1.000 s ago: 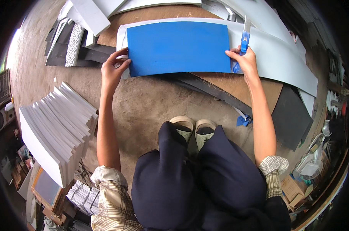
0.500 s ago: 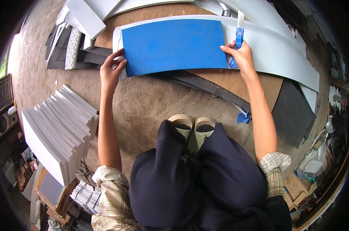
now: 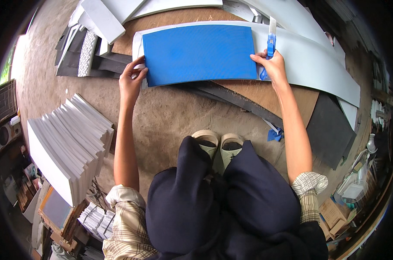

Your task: The person sits on the floor and uses a utility knife to cut a blue rectangular sheet of paper or cardstock. They align the blue sheet on a larger white sheet, score the edges, and separate the pieces, repeating the process with multiple sheets.

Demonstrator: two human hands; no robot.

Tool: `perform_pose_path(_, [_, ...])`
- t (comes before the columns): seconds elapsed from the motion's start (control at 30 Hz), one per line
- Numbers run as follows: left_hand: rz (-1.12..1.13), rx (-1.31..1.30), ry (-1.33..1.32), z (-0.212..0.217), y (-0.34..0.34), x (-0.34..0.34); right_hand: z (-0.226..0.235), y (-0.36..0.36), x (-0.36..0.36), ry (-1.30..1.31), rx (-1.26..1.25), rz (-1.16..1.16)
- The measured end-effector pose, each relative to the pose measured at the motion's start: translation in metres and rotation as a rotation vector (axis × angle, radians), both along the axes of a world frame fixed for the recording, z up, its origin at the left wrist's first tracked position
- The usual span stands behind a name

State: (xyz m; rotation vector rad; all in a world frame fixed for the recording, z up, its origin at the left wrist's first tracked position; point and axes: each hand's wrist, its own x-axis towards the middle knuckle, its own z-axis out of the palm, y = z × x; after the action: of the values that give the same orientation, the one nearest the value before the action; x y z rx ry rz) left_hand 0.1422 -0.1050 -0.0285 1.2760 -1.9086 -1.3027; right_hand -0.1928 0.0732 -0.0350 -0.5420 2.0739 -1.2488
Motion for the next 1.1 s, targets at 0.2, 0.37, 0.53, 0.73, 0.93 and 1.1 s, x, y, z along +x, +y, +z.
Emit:
perform_pose_path(0.2, [0.029, -0.13, -0.119, 0.002, 0.004, -0.001, 0.002, -0.003, 0.002, 0.012, 0.012, 0.055])
perform_pose_path(0.37, [-0.037, -0.367, -0.194, 0.01, 0.016, -0.008, -0.005, 0.0, -0.003, 0.012, -0.025, 0.034])
perform_pose_path(0.53, [-0.098, -0.364, -0.281, 0.015, 0.017, -0.012, -0.006, 0.0, -0.003, 0.029, -0.001, 0.043])
perform_pose_path(0.73, [-0.533, -0.747, -0.576, 0.015, 0.062, -0.072, 0.001, 0.0, -0.002, 0.086, 0.044, 0.066])
perform_pose_path(0.93, [-0.872, -0.848, -0.435, 0.021, 0.07, -0.166, -0.008, 0.002, -0.001, 0.066, -0.03, 0.056])
perform_pose_path(1.1, [-0.898, -0.867, -0.577, 0.02, 0.075, -0.176, 0.018, 0.004, 0.0, -0.326, -0.136, -0.124])
